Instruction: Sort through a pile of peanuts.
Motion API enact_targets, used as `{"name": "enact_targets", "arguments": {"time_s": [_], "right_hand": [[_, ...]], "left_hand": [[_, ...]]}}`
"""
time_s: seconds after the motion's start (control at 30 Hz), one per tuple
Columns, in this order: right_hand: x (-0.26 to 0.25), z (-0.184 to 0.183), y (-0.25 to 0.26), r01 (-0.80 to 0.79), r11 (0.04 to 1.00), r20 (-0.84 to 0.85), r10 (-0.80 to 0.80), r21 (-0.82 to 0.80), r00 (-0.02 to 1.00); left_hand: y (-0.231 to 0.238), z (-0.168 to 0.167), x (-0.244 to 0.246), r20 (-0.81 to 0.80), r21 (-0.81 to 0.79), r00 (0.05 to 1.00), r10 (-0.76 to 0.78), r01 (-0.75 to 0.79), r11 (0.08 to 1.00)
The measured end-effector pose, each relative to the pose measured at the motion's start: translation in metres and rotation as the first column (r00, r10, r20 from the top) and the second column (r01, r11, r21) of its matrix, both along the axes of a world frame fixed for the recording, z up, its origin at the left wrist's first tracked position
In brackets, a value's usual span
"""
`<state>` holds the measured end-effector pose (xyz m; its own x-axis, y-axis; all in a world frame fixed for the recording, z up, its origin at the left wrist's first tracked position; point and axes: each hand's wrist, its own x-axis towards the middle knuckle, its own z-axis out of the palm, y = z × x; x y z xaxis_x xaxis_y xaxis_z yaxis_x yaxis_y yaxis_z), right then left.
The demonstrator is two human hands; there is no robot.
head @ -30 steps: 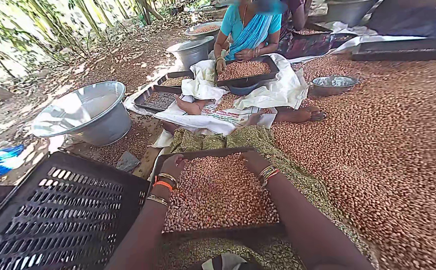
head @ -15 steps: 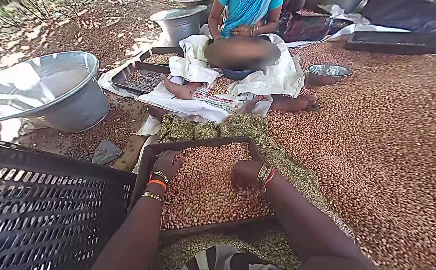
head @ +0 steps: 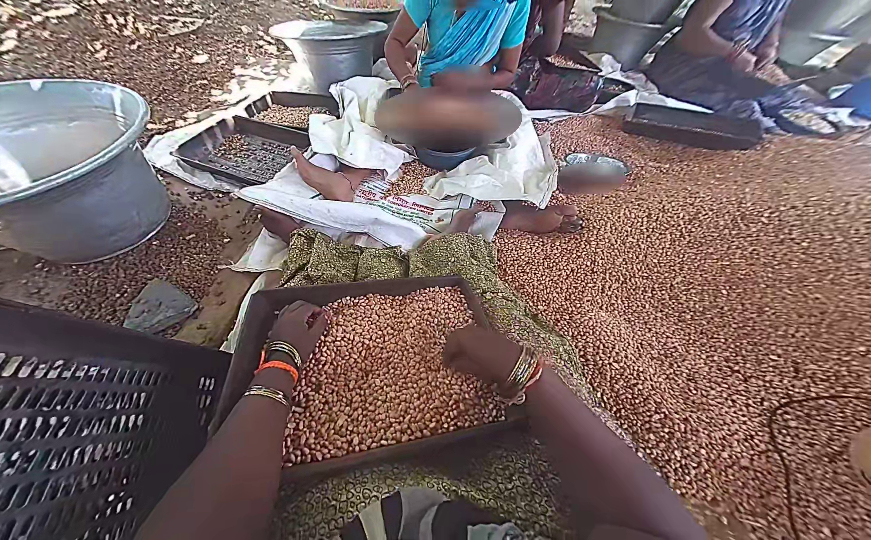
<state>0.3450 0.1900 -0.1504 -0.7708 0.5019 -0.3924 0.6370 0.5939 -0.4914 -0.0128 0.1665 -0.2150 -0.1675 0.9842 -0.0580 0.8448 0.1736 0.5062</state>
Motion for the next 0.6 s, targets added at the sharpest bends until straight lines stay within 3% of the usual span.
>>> {"name": "enact_targets", "arguments": {"time_s": [0.23, 0.6], "right_hand": [[-0.010, -0.019, 0.008, -0.041, 0.999, 0.114, 0.040, 0.000, 0.993], [0.004, -0.018, 0.015, 0.078, 0.997, -0.052, -0.079, -0.011, 0.996]], "left_hand": [[-0.005, 0.007, 0.008, -0.058, -0.006, 0.997, 0.058, -0.059, 0.998], [-0.003, 0.005, 0.009, -0.086, -0.002, 0.993, 0.079, -0.079, 0.997]]}}
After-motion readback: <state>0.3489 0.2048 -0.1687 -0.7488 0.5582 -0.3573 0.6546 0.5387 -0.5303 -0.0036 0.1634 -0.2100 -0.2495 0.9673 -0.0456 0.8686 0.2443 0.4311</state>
